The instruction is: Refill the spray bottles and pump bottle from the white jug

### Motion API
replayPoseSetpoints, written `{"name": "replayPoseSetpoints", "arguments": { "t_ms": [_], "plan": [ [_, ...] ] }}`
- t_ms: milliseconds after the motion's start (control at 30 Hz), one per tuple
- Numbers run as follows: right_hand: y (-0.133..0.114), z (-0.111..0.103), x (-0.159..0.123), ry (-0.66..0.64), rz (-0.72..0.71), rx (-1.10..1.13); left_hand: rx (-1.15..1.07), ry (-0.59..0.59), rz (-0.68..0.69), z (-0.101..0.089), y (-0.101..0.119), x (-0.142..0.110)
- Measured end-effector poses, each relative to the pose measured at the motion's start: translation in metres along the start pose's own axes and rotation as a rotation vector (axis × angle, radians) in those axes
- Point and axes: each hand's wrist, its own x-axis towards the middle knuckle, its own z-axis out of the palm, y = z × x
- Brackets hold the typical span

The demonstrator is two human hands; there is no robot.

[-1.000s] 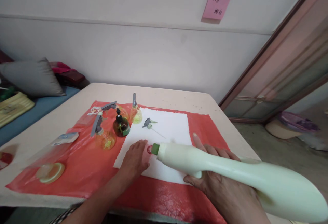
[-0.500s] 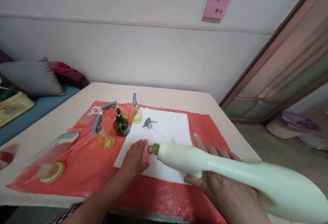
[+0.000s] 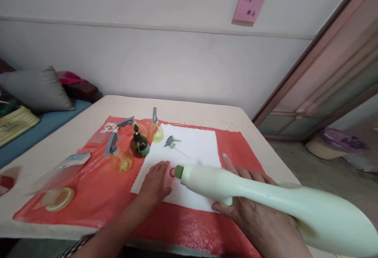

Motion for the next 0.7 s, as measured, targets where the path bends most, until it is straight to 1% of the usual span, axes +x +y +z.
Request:
{"name": "replayPoseSetpoints", "arguments": {
  "t_ms": [167,333,533,700],
  "plan": [
    [0.0011,0.0013,-0.0012,0.016,-0.037,-0.042,0.011,-0.002,-0.007,-0.0007,0.0016,-0.0004],
    [0.0016,0.0017,-0.0016,0.01,0.001,-0.017,0.009,0.0,0.003,-0.0033,0.0031,-0.0012],
    [0.0004,-0.0025,0.0012,0.029,-0.025,-0.028,0.012,-0.011,-0.003,-0.0031,0.0027,-0.0007],
    [-0.002,-0.0076,0.0046,0.06,-0.015,-0.01,0.013,-0.007,0.013,-0.0022,0.0018,-0.0009]
  ]
}}
